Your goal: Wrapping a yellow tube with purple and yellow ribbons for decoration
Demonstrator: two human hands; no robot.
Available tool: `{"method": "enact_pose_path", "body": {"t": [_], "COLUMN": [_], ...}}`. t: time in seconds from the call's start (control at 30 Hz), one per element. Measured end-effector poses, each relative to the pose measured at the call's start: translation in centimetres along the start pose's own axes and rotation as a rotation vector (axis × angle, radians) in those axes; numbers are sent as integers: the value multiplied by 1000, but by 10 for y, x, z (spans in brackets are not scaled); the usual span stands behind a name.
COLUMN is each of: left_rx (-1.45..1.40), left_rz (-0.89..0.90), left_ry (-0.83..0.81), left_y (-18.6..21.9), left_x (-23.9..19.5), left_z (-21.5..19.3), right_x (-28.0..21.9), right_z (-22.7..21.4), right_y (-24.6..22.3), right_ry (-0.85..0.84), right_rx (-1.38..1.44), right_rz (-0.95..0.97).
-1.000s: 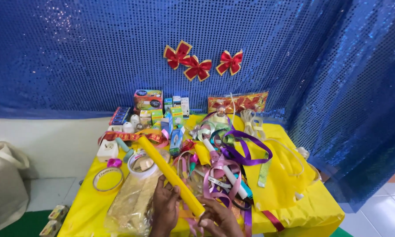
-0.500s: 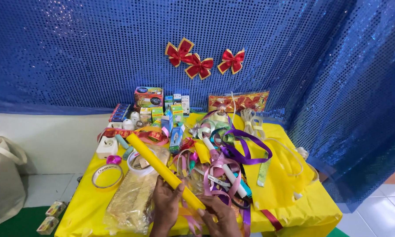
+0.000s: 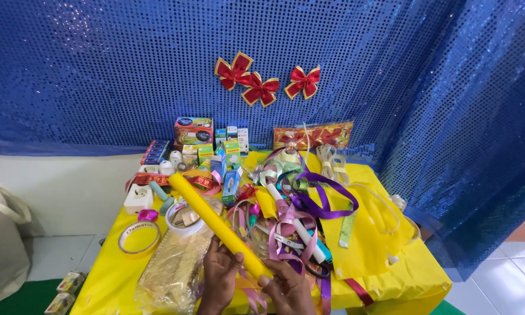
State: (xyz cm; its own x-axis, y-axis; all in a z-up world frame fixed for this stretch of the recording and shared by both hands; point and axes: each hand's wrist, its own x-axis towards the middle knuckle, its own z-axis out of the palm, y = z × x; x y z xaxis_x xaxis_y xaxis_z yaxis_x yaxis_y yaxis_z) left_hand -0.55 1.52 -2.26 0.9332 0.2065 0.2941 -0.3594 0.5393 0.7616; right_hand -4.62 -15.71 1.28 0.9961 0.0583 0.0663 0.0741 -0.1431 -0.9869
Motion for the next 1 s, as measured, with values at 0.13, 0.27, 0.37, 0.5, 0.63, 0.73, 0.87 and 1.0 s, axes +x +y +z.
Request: {"method": "enact_pose_path", "body": {"t": [0.13, 0.27, 0.37, 0.5, 0.63, 0.73, 0.87, 1.0], "left_rx": [-34, -78, -51, -70, -56, -102, -49, -45], "left_rz": [-51, -81, -57, -72, -131, -71, -85, -167], "left_ry": [5, -41, -43, 69, 63, -62, -41, 1], "left_y": [-2, -3, -9, -15, -10, -8, -14, -26], "left_x": [0, 0, 1, 1, 3, 4, 3, 6], "left_z": [-1, 1, -1, -2, -2, -1, -6, -16], "right_x": [6, 5, 4, 7, 7, 4, 2, 5], "right_z": [4, 6, 3, 8, 8, 7, 8, 9], "right_y": [10, -5, -13, -15, -26, -41, -36, -29], "right_ry": [34, -111, -113, -11, -96, -202, -203, -270], "right_rx": [-298, 268, 157, -330, -253, 371, 81, 134], "right_rz": [-180, 54, 27, -343, 1, 312, 182, 279]}}
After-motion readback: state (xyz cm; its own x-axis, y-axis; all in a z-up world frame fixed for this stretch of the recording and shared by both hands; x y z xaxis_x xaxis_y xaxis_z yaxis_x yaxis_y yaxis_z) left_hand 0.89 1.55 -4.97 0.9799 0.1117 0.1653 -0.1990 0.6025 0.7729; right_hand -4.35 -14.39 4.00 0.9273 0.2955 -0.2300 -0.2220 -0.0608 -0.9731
